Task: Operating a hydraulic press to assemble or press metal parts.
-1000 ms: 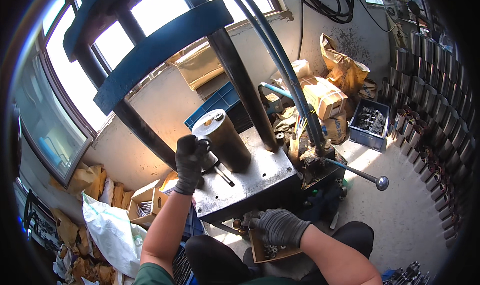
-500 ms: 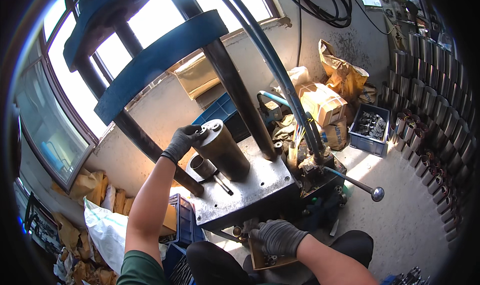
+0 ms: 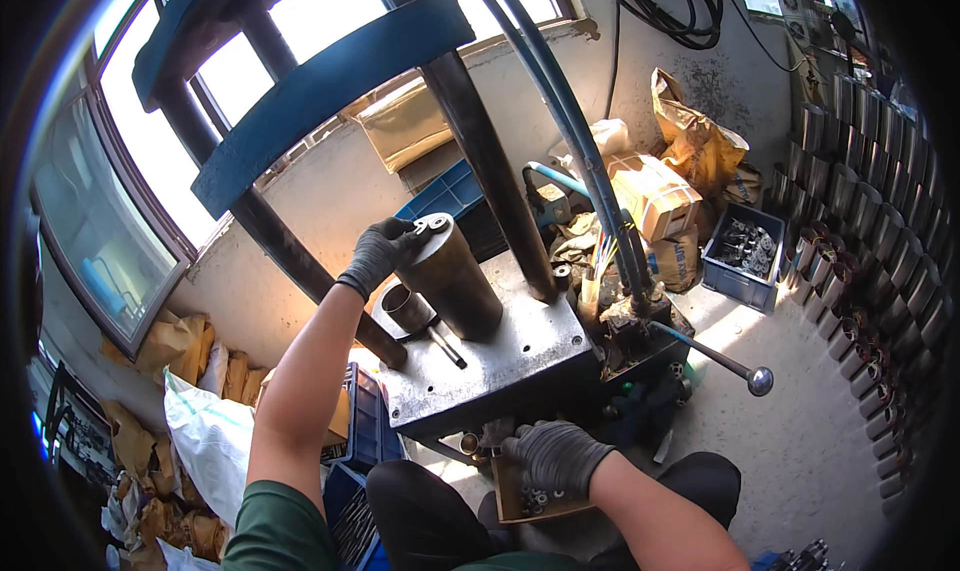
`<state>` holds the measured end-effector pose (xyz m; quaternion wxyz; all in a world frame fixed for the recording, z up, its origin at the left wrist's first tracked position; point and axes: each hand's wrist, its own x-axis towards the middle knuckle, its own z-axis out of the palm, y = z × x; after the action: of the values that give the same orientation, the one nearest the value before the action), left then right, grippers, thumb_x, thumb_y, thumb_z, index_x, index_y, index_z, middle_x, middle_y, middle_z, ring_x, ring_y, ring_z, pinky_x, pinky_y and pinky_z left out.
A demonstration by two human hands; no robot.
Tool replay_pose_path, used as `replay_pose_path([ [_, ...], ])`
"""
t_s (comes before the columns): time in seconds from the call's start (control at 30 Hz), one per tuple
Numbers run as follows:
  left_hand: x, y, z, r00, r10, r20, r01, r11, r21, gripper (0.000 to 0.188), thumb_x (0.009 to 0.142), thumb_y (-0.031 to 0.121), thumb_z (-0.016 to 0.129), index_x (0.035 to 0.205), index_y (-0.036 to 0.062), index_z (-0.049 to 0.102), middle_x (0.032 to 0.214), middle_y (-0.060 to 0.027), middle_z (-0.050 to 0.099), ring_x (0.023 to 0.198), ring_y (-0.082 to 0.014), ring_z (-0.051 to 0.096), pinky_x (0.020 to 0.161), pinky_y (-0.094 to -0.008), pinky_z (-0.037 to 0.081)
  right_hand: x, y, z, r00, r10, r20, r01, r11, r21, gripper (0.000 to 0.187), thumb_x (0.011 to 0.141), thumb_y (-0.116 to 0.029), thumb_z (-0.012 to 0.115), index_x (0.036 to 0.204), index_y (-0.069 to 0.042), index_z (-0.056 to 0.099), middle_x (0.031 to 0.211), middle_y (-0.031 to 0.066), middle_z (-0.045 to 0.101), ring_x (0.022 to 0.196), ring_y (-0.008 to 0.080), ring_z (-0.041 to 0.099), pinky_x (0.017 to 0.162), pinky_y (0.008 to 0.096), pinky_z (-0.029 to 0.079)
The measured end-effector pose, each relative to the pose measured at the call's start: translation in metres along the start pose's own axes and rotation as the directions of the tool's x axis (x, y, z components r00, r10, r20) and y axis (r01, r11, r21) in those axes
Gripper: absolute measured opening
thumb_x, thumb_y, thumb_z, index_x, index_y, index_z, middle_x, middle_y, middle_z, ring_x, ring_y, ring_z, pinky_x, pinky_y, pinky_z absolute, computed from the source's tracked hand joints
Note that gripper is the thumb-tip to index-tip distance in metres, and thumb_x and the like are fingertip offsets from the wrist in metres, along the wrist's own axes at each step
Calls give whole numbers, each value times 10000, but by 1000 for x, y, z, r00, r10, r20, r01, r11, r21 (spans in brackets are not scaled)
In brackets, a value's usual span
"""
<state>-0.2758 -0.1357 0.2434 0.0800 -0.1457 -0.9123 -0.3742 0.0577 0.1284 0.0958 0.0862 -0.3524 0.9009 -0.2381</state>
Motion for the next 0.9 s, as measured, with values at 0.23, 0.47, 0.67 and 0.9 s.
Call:
replay_pose_path([
  [0.23, -33, -20, -14, 971, 128, -203, -189, 928, -322, 355, 1037, 88, 707, 1375, -14, 667, 1220, -93, 744, 1109, -167, 667, 1006, -290, 517, -7, 12, -19, 993, 92, -79, -91, 996, 25, 434, 961, -378, 689, 1268, -71, 708, 1131, 190, 705, 1103, 383, 688, 994, 496, 540],
  [0.47, -191, -84, 16, 936, 109, -335, -288, 785, -549, 275, 1014, 55, 703, 1286, 19, 701, 1173, -71, 747, 1065, -139, 674, 955, -292, 536, -65, 40, -34, 926, 168, -338, -156, 986, 63, 420, 962, -359, 704, 1255, -58, 692, 1132, 197, 721, 1080, 395, 699, 958, 486, 556],
  [0.67, -270, -146, 85, 986, -60, -153, -44, 800, -598, 260, 1013, 86, 715, 1263, 18, 706, 1139, -71, 735, 1024, -158, 677, 914, -325, 560, -129, 51, -14, 813, 476, -335, -412, 877, 247, 373, 975, -237, 735, 1284, -32, 702, 1145, 162, 759, 1068, 292, 734, 961, 408, 578],
  [0.9, -256, -171, 75, 983, -74, -165, -33, 822, -569, 296, 954, 179, 723, 1222, 53, 736, 1059, -45, 736, 896, -144, 663, 837, -320, 548, -199, 27, 28, 589, 691, -418, -507, 719, 475, 395, 989, -219, 739, 1317, 1, 707, 1202, 168, 767, 1102, 247, 733, 994, 381, 573],
])
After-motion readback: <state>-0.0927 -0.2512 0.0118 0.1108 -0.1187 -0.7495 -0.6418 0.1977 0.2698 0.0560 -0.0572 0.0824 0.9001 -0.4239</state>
